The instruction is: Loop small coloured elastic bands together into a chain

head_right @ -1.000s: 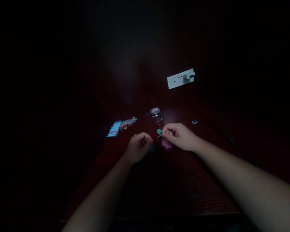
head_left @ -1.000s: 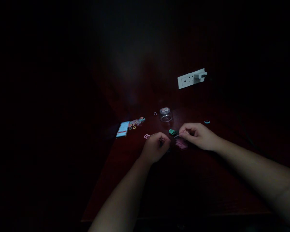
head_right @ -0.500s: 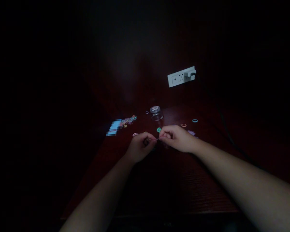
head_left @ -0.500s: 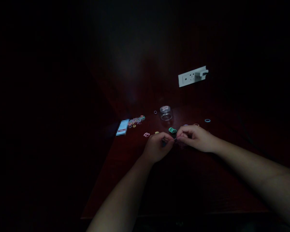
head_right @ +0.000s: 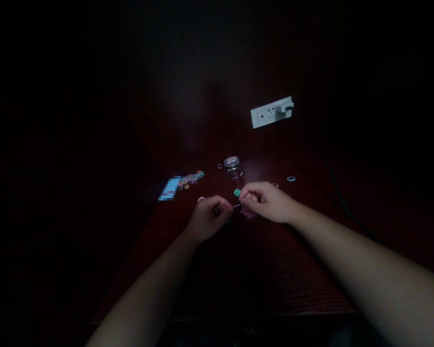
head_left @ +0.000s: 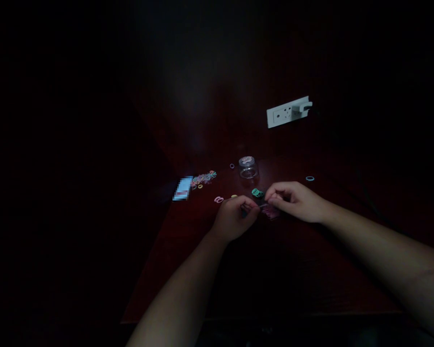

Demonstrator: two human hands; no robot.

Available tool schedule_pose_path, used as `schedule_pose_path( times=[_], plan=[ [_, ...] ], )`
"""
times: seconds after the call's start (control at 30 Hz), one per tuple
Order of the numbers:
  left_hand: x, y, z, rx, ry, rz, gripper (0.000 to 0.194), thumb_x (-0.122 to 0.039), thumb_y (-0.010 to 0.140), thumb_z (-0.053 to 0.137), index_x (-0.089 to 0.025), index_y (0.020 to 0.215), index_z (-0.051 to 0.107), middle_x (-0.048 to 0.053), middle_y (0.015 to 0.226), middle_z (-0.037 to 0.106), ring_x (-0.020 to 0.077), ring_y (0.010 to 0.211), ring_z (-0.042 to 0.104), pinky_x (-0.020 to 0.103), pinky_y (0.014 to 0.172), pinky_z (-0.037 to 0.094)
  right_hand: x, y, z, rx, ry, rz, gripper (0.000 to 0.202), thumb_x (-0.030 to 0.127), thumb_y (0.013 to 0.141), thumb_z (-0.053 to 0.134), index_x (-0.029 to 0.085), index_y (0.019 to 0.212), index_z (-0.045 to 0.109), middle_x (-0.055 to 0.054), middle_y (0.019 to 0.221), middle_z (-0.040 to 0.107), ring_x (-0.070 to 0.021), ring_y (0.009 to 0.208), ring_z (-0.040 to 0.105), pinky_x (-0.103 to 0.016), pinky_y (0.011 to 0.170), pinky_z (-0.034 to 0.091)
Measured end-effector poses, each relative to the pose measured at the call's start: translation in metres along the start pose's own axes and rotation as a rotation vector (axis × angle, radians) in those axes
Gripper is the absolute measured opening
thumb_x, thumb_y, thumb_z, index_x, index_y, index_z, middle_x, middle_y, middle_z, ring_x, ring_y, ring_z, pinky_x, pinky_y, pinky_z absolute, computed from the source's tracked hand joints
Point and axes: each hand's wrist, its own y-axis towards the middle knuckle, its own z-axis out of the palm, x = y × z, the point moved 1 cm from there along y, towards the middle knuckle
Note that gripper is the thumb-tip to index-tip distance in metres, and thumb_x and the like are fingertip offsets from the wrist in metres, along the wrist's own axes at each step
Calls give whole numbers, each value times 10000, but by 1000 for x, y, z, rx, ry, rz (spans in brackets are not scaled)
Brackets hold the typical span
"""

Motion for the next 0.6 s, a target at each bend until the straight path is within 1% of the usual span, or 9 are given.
schedule_pose_path(
  times=[0.07,0.23,0.3,0.47,0.6],
  plan=[
    [-1,0,0,4,-6,8,131,-272,849,614,-168,785,661,27,712,679,108,619,595,238,612,490,0,0,1,42,14,9,292,443,844,627,156,900,629,-8,616,640,-125,532,569,-247,491,417],
    [-2,0,0,9,-11,19,104,-252,832,632,-167,782,667,16,687,671,100,594,588,225,591,483,-1,0,2,79,-63,6,251,410,852,617,164,809,643,-16,630,656,-125,546,576,-257,509,428],
    [-2,0,0,11,-2,21,102,-252,832,635,-169,783,666,15,693,674,98,595,588,226,592,482,-3,0,2,84,-51,10,245,401,868,599,165,817,635,-26,657,671,-127,564,588,-260,518,443],
    [-2,0,-1,6,24,33,113,-257,843,623,-175,775,661,11,689,669,102,597,584,238,603,486,-6,0,2,71,-18,9,248,406,881,582,169,820,621,-26,662,670,-133,581,603,-265,534,464],
    [-1,-1,-2,3,23,30,120,-257,845,620,-174,763,650,9,671,664,104,603,588,238,605,487,-4,0,1,43,-42,7,250,403,863,602,162,803,630,0,609,632,-113,535,558,-245,503,425]
  ],
)
